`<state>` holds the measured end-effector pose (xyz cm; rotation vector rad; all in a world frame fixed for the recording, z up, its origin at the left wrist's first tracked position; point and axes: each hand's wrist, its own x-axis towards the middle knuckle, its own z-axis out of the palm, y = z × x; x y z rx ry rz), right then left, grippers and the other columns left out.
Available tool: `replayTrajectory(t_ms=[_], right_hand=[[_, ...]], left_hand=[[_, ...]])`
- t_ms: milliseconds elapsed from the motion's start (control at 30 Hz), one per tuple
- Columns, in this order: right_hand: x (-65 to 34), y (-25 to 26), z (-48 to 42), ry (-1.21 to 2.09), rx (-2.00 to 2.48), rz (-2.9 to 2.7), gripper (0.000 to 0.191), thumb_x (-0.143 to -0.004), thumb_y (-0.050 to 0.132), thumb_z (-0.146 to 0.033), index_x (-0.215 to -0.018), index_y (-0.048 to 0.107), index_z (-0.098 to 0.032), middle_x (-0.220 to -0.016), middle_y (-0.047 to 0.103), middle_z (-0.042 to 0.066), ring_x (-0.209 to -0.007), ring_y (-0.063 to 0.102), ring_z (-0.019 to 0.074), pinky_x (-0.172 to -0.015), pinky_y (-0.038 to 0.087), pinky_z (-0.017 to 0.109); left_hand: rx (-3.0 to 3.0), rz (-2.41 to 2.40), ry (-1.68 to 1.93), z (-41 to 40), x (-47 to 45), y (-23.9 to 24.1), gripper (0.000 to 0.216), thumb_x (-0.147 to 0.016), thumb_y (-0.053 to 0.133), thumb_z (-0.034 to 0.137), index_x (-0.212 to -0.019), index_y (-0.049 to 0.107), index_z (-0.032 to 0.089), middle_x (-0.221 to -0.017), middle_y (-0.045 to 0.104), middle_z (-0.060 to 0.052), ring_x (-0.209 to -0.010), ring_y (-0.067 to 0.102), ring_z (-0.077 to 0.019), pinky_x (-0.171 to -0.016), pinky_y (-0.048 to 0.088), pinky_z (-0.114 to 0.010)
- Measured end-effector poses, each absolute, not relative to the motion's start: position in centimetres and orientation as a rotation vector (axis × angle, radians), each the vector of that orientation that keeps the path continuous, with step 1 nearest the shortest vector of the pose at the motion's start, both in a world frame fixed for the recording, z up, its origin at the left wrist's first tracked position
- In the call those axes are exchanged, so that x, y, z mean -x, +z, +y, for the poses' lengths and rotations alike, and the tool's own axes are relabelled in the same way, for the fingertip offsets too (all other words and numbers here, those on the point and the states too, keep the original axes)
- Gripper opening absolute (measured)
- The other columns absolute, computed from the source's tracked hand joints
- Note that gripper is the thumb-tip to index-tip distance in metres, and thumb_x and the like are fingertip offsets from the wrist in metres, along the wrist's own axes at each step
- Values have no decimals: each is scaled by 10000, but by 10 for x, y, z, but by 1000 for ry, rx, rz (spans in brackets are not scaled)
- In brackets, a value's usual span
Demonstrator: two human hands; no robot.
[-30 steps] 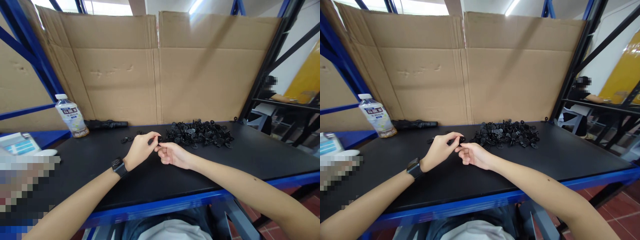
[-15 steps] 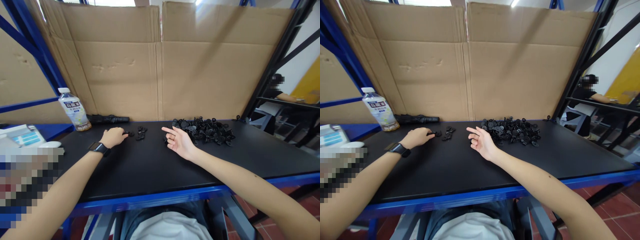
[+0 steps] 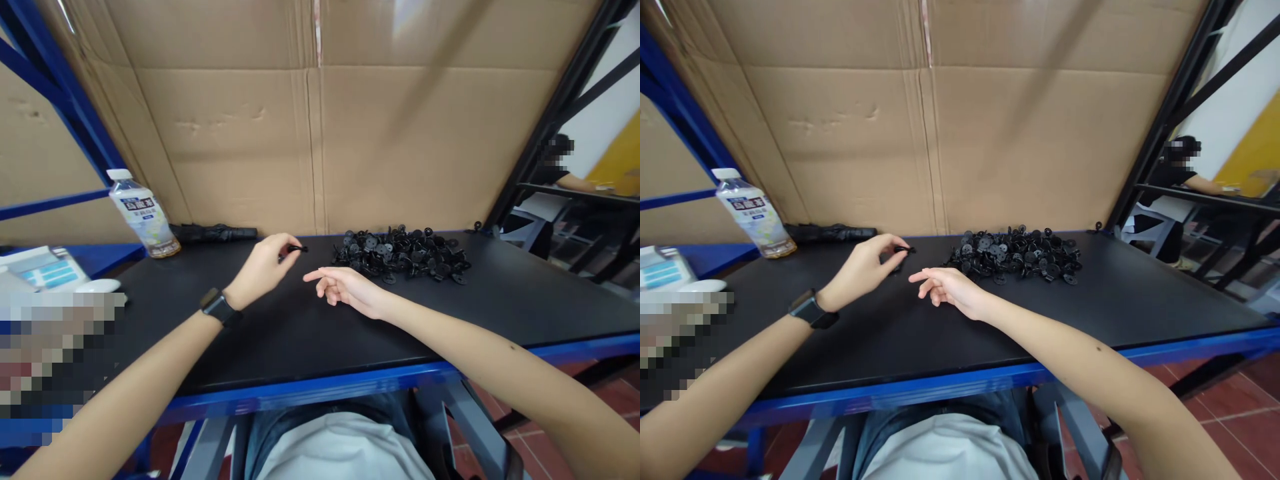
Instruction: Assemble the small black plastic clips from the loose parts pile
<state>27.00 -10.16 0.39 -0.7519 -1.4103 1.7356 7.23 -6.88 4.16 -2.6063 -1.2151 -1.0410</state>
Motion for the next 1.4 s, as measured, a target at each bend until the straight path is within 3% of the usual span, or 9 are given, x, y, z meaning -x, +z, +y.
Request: replayTrajectory(t_ms=[100, 200, 333, 600, 767, 933, 1233, 1400], right_hand=[[-267, 2, -102, 1703, 751, -1349, 234, -829, 471, -325, -836, 613, -139, -701, 602, 31, -483, 425, 82, -518, 333, 236], [-266, 0, -101, 1697, 749, -1249, 192, -809, 428, -234, -714, 562, -134, -680, 573, 24, -476, 430, 82, -530, 342, 243], [-266, 1, -99, 1740, 741, -1234, 235, -805, 370, -240, -709, 555, -132, -669, 542, 23, -473, 430, 91, -536, 347, 253], [-269, 6, -100, 1836, 722, -1228, 280, -805, 334, -314, -676, 513, -141, -541, 446, -5, -436, 380, 97, -492, 307, 245], [-272, 7, -99, 1867, 685, -1334, 251, -752, 330, -279, -636, 506, -143, -545, 466, 13, -453, 419, 116, -505, 343, 256], [-272, 7, -95, 1869, 715, -1435, 248, -725, 298, -245, -571, 469, -152, -523, 437, 12, -425, 392, 109, -489, 345, 255], [-265, 2, -101, 1709, 771, -1540, 154, -730, 298, -219, -579, 314, -192, -506, 243, -58, -404, 160, 70, -392, 183, 211], [-268, -1, -100, 1706, 721, -1577, 144, -721, 297, -212, -581, 321, -190, -510, 249, -57, -405, 164, 68, -395, 173, 215]], left_hand=[[2712, -1087, -964, -86, -101, 28, 212, -878, 422, 244, -961, 603, 171, -886, 649, -50, -816, 593, -170, -759, 463, -296], [2802, -1003, -912, -90, -108, 16, 308, -882, 370, 152, -1110, 577, 163, -1009, 657, -60, -909, 603, -167, -818, 462, -291], [2868, -969, -897, -89, -102, 18, 367, -879, 356, 134, -1196, 536, 170, -1025, 668, -42, -896, 624, -153, -806, 472, -268], [2712, -1092, -864, -96, -104, 23, 276, -892, 408, 209, -1079, 610, 199, -858, 701, -11, -719, 647, -149, -647, 464, -239], [2536, -954, -767, -99, -106, 20, 223, -867, 437, 182, -995, 619, 169, -873, 692, -31, -769, 642, -171, -663, 457, -258], [2446, -776, -581, -105, -108, 25, 192, -889, 417, 200, -884, 599, 141, -757, 657, -40, -674, 617, -167, -621, 448, -273], [2270, -563, -472, -110, -112, 26, 138, -863, 457, 138, -751, 535, 123, -633, 576, -29, -593, 563, -172, -548, 417, -288], [2247, -542, -494, -112, -111, 27, 104, -853, 466, 130, -777, 536, 119, -631, 570, -19, -590, 552, -168, -538, 410, -291]])
